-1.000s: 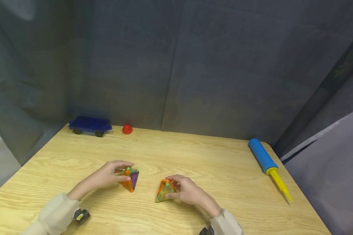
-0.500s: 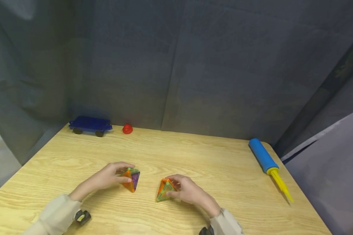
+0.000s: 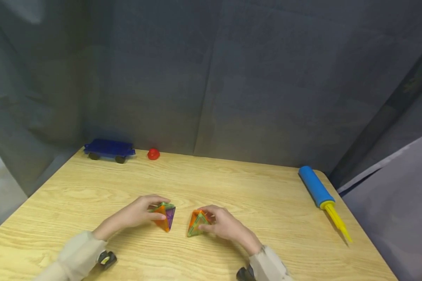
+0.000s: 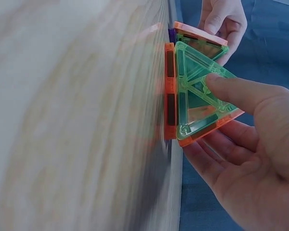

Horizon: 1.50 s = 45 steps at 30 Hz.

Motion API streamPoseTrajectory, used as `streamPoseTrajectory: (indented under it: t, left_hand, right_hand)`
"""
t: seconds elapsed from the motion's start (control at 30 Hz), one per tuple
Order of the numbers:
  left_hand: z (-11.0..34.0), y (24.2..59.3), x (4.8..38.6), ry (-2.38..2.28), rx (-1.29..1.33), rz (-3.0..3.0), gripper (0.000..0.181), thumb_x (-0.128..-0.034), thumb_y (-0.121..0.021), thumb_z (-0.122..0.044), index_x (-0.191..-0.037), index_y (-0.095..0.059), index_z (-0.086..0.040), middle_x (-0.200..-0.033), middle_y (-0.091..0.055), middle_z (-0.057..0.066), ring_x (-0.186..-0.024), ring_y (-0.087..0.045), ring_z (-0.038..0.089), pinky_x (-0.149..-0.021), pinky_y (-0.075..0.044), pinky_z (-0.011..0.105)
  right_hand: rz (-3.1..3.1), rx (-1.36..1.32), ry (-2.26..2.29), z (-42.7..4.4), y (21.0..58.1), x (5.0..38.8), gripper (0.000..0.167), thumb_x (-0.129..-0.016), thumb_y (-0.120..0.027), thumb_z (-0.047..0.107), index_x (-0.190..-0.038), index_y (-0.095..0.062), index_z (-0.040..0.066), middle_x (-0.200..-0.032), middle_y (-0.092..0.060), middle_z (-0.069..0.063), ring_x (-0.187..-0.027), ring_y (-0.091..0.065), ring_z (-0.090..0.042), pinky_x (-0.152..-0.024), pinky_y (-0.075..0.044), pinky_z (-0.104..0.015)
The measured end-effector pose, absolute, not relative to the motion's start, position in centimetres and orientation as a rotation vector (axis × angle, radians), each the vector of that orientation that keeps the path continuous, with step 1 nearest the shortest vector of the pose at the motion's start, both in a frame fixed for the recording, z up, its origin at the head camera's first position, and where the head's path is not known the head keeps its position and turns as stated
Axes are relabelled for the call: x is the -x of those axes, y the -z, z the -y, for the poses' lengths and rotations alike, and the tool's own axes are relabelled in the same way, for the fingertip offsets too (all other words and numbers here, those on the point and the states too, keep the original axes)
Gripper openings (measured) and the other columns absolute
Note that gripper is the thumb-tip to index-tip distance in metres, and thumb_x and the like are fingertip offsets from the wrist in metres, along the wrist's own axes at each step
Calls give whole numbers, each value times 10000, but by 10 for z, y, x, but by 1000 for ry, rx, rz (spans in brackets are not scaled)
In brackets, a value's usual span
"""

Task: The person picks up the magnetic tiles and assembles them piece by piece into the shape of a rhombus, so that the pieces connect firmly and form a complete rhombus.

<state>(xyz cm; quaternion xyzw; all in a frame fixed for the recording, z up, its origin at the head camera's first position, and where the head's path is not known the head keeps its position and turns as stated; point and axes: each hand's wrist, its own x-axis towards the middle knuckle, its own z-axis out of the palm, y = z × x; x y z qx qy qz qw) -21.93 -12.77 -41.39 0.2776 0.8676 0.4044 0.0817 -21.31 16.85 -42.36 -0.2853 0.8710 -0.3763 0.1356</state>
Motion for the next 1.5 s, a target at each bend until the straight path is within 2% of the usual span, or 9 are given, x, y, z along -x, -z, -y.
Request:
streamPoseTrajectory:
  t: [0.27,0.6,0.87,1.5]
  left_hand:
    - [118,416,221,-1214,-834,-2554,476,-880,-686,-196,-1292,-559,5,-1295,-549,193,-1146,-537,336,-917,-480,457]
    - [107,417,222,-1210,-855,-2567,468,-882,-683,-192,-1292,-564,0,-1249,-586,151,-1117,-561,299,-913,-483,433]
    - [96,417,223,-1229,-871,-2551,451,-891,-671,-164,-1285,-558,24,-1257,-578,187,-1126,-559,320,-929,-466,469]
    - [86,417,222,-1232,-912,-2548,441,-904,-648,-163,-1287,-550,33,-1252,-581,168,-1125,-565,304,-923,-480,429]
  right_hand:
    - [-2517,779,1113,-166,423,218,526,-888,-682,248,-1318,-522,-10,-1211,-593,-164,-1081,-590,-350,-880,-507,-438]
    - [-2524,774,1110,-161,423,222,528,-887,-682,251,-1310,-522,-21,-1226,-581,-188,-1086,-585,-368,-880,-507,-446]
    - [-2517,773,1112,-158,423,223,516,-888,-682,239,-1307,-525,-19,-1184,-603,-151,-1064,-601,-338,-864,-519,-418]
    - [-2525,859,1103,-160,423,223,466,-898,-665,195,-1272,-535,-52,-1162,-604,-148,-1048,-600,-305,-880,-512,-394]
